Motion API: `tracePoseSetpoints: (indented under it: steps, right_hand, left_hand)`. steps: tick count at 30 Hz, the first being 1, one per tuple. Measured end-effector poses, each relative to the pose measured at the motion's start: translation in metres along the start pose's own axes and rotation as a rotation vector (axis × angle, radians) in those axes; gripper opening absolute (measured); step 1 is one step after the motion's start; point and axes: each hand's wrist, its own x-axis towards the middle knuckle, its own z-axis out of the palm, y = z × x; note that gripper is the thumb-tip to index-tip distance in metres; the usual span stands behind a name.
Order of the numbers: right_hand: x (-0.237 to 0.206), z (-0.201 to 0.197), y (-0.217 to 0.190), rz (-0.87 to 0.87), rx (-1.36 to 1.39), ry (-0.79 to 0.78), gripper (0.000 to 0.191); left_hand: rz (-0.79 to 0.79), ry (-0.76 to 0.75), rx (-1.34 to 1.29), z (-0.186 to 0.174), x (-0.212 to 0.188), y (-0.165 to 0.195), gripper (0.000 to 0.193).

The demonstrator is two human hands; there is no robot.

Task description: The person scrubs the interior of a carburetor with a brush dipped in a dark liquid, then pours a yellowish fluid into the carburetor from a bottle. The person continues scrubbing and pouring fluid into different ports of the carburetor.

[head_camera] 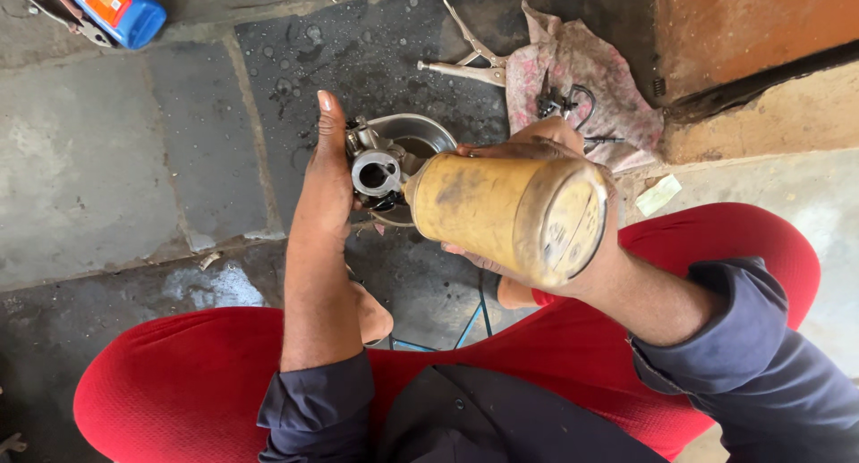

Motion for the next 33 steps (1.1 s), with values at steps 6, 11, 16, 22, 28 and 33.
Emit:
tracePoseSetpoints:
  steps: [6, 11, 16, 22, 28, 33]
  right_hand:
    - [-0.012, 0.000, 0.006, 0.133, 0.178, 0.013, 0.081]
    - [-0.007, 0.003, 0.027, 0.284, 0.341, 0.153, 0.074]
    - [0.016, -0.001, 0.088, 0.876, 0.893, 0.454, 0.064]
    - [0.020, 0.014, 0.158, 1.253, 0.642, 0.332, 0.060]
    - [0.006, 0.043, 0.225, 1.486, 0.157, 0.085, 0.070]
    - [-0.017, 0.049, 0.261, 1.297, -0.523, -0.375, 0.097]
  left_hand:
    - [0.015, -0.028, -0.024, 0.001, -0.008, 0.002, 0.091]
    - [0.044, -0.068, -0.035, 0.000, -0.017, 0.009, 0.092]
    - [0.073, -0.043, -0.036, 0.000, -0.021, 0.012, 0.094]
    - [0.186, -0.028, -0.017, -0.002, -0.030, 0.011, 0.090]
    - [0.407, -0.079, -0.152, -0.002, -0.031, 0.001, 0.058]
    - [0.613, 0.021, -0.092, 0.000, -0.019, -0.016, 0.042]
